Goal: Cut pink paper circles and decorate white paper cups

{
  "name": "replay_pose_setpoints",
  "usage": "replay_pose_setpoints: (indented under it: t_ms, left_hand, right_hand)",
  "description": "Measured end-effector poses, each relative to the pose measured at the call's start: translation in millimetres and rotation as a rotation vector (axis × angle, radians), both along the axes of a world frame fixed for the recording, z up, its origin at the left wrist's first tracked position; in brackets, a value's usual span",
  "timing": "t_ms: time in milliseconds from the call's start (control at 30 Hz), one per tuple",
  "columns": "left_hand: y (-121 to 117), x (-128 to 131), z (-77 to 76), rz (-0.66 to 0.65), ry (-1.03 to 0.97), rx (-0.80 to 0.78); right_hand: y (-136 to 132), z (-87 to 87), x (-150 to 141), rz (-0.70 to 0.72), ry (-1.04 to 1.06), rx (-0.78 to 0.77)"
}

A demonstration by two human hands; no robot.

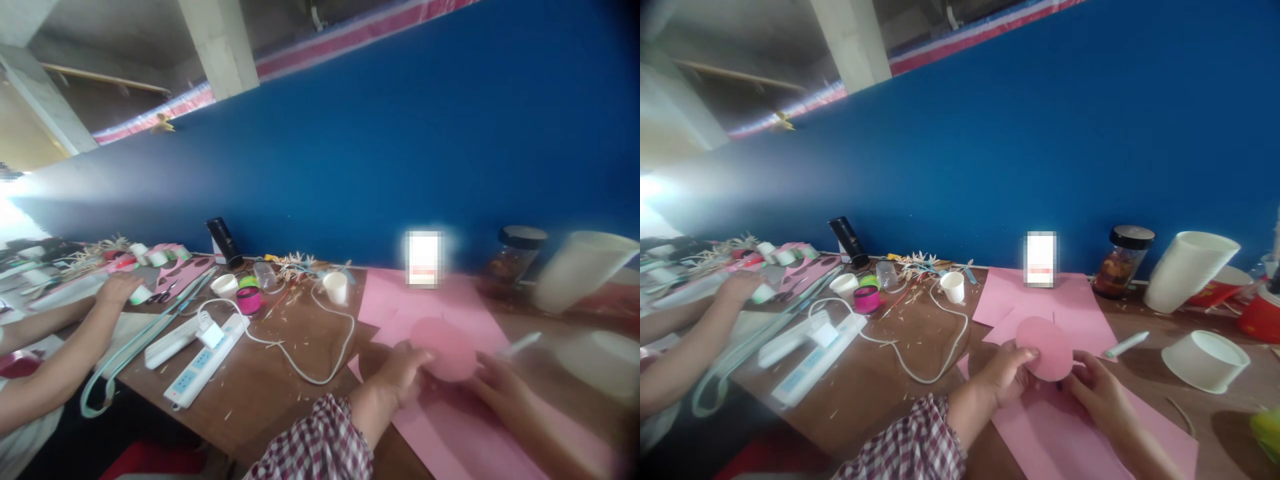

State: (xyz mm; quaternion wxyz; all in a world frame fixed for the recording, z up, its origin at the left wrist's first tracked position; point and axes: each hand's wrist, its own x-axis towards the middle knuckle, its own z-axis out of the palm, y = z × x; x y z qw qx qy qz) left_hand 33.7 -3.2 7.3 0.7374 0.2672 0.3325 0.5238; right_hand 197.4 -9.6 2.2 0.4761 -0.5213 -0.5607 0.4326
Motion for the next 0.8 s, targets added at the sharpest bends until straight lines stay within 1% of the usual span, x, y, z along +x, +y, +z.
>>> replay_pose_setpoints:
  t_ms: [67, 167, 333, 433, 533, 633, 700, 800]
  left_hand:
    - [0.2, 0.4, 0.6, -0.008, -0.006, -0.003]
    - [0.6, 0.6, 0.1, 0.013, -0.013, -0.007]
    - [0.0, 0.6, 3.0, 0.039, -0.018, -0.037]
    - [-1.6, 1.4, 8.5, 0.041, -0.042, -0.045]
    - [-2.6, 2.5, 12.6, 0.058, -0.068, -0.055]
    - [-1.9, 3.0, 14.3, 0.068, -0.087, -0.078]
    - [-1.4, 3.1, 15.5, 0.070, -0.093, -0.098]
    - [-1.4, 3.4, 18.3, 0.086, -0.086, -0.135]
  right_hand:
    - [-0.6, 0.8, 1.5, -0.019, 0.012, -0.055]
    - [1.6, -0.1, 7.0, -0.001, 0.044, -0.101]
    - [8.2, -0.7, 15.9, 0.061, 0.148, -0.117]
    - [7.6, 4.1, 15.7, 0.076, 0.172, -0.094]
    - [4.1, 12.9, 13.8, 0.087, 0.157, -0.040]
    - [3.4, 20.6, 17.4, 0.193, 0.082, 0.003]
    - [5.9, 21.8, 24.3, 0.259, 0.040, 0.028]
    - [12.1, 17.5, 36.2, 0.292, 0.009, 0.041]
